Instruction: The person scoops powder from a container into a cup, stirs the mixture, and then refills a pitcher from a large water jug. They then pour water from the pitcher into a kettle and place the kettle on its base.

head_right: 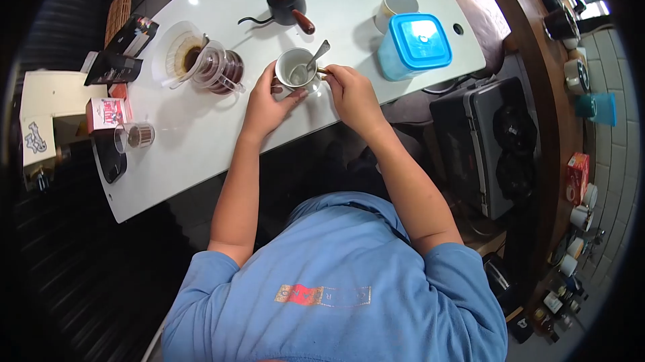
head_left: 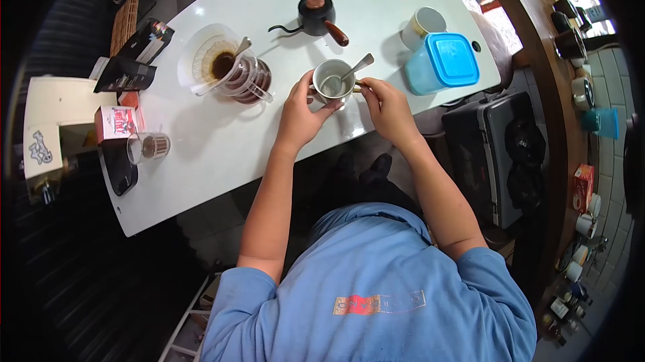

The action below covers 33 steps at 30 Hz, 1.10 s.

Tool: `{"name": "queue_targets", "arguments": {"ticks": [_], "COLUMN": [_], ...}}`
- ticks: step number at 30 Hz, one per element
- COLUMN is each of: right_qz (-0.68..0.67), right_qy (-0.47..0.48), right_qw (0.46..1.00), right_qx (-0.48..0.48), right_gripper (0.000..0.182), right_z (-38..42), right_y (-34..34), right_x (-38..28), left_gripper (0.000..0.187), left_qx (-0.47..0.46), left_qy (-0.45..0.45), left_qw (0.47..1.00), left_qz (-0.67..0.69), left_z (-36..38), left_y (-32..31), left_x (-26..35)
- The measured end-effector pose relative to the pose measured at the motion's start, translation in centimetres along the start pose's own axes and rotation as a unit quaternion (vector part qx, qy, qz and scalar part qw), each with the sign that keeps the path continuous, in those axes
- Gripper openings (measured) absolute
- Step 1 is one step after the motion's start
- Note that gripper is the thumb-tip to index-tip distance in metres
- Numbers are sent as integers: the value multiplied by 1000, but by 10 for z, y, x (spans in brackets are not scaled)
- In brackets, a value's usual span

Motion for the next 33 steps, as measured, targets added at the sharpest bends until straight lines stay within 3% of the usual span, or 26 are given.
{"name": "queue_targets", "arguments": {"ticks": [11, 13, 18, 27, 33], "right_qz": [-6, -19, -18, -46, -103], "right_qy": [-28, -98, -94, -114, -140], "right_qw": [1000, 995, 995, 992, 980], "right_qx": [13, -18, -19, 23, 94], "right_gripper": [28, 34, 34, 32, 26], "right_z": [9, 9, 16, 48, 68], "right_y": [21, 23, 28, 50, 77], "right_x": [16, 22, 17, 15, 3], "left_gripper": [77, 77, 78, 42, 32], "left_qx": [-25, -29, -40, 6, 13], "left_qy": [-12, -14, -20, -58, -122], "left_qw": [1000, 999, 999, 998, 992], "left_qz": [10, 13, 7, 8, 43], "left_z": [-6, -4, -4, 0, -5], "left_y": [-16, -15, -10, 28, 33], "left_x": [8, 4, 7, 48, 92]}}
Point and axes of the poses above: each hand's wrist, its own z-axis away from the middle knuckle, its own y-axis out of the back of the hand, x = y × z, the point moved 3 cm from there along -z, towards the middle knuckle, and after that the axes turned 3 degrees about -y, right-handed, at the moved point
